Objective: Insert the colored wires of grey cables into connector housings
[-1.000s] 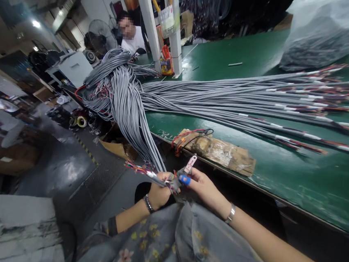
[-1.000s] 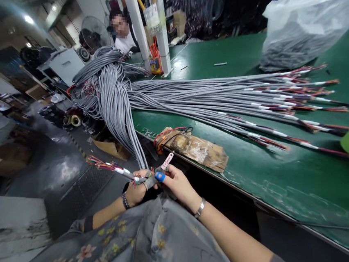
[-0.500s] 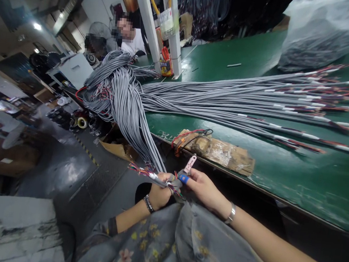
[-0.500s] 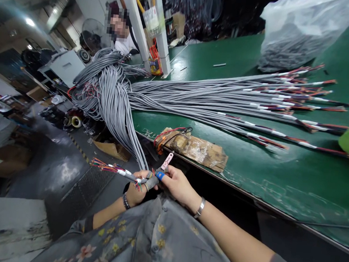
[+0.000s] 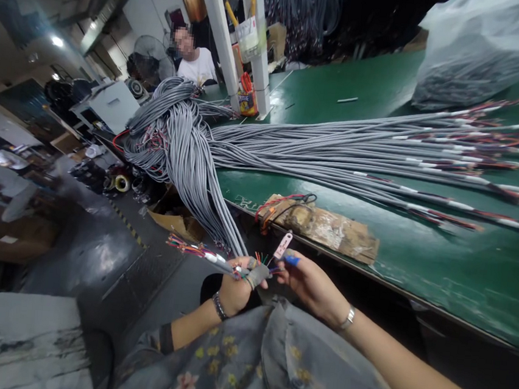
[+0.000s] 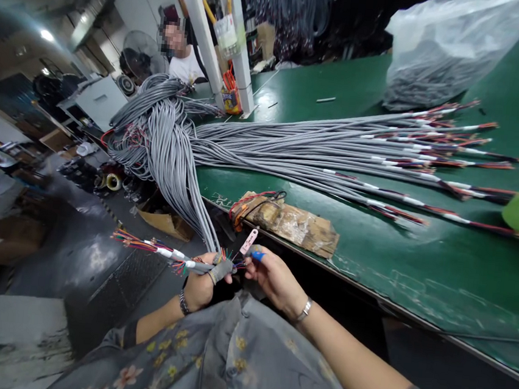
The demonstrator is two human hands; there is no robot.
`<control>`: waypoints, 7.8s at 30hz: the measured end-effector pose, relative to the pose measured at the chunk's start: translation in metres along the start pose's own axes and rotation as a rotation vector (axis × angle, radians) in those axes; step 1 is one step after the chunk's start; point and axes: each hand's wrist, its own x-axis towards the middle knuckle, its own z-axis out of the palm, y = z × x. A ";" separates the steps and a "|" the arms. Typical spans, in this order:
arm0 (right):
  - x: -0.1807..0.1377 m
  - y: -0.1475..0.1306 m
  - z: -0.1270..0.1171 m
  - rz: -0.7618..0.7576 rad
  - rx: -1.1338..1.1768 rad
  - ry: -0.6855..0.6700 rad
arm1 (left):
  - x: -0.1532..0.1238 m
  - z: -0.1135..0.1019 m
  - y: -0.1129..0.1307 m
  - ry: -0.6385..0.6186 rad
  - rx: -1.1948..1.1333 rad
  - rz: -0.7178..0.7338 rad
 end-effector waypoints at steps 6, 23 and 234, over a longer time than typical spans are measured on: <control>0.009 -0.012 0.000 -0.081 -0.128 -0.059 | 0.005 0.007 0.019 -0.065 0.036 -0.002; 0.023 -0.006 0.012 -0.107 0.010 0.018 | 0.008 0.016 0.001 -0.002 -0.046 -0.016; 0.017 -0.003 0.006 -0.102 0.144 -0.074 | 0.006 0.015 -0.023 0.091 -0.136 0.026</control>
